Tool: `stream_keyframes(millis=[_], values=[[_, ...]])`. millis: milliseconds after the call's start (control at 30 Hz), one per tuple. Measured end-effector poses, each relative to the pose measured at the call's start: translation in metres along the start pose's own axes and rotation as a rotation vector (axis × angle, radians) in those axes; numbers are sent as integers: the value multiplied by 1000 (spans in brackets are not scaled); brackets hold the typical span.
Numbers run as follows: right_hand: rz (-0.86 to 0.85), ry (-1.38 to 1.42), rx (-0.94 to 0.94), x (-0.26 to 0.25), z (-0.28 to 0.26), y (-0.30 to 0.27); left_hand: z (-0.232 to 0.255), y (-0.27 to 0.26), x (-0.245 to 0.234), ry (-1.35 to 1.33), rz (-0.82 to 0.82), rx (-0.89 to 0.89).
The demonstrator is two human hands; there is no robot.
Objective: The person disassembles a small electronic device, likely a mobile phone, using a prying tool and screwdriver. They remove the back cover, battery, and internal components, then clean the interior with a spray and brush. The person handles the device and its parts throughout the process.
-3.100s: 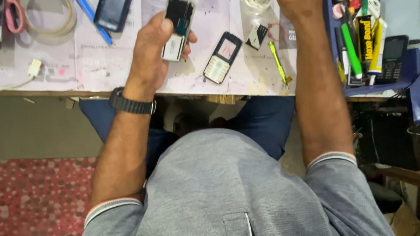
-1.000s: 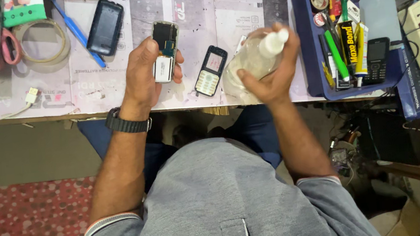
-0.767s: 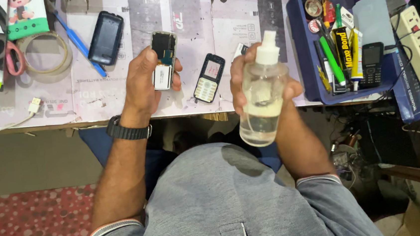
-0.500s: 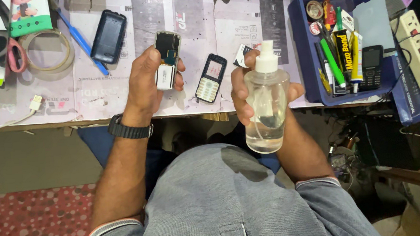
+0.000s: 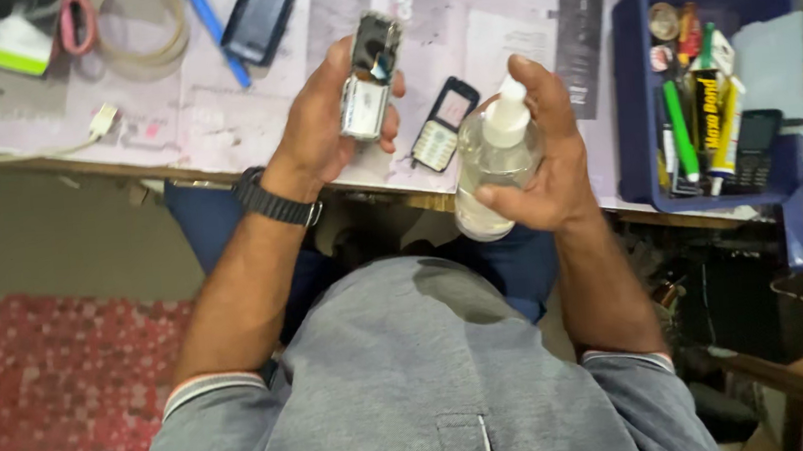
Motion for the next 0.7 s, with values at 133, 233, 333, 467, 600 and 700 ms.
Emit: stream_keyframes(millis=[133, 233, 333, 467, 600, 700], values=[[-101, -502, -173, 22, -17, 9, 8, -6, 11, -72, -54, -1], [-147, -625, -137, 33, -23, 16, 12, -13, 21, -40, -71, -16], [-128, -629, -78, 34, -26, 22, 12, -16, 32, -54, -107, -74], [-136, -584, -109, 35, -28, 26, 12, -20, 39, -64, -124, -145], [-170, -629, -54, 36, -28, 25, 14, -22, 43, -41, -139, -181], [-179, -647, -62, 35, -30, 23, 13, -22, 43, 11, -131, -218]])
Point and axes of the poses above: each hand's wrist, its own y-axis towards the middle knuckle, its own x-axis out of the palm, z = x × y, the point moved 5 cm from there along y, towards the middle knuckle, and after that the axes turned 6 degrees about z, right-handed, at the moved point
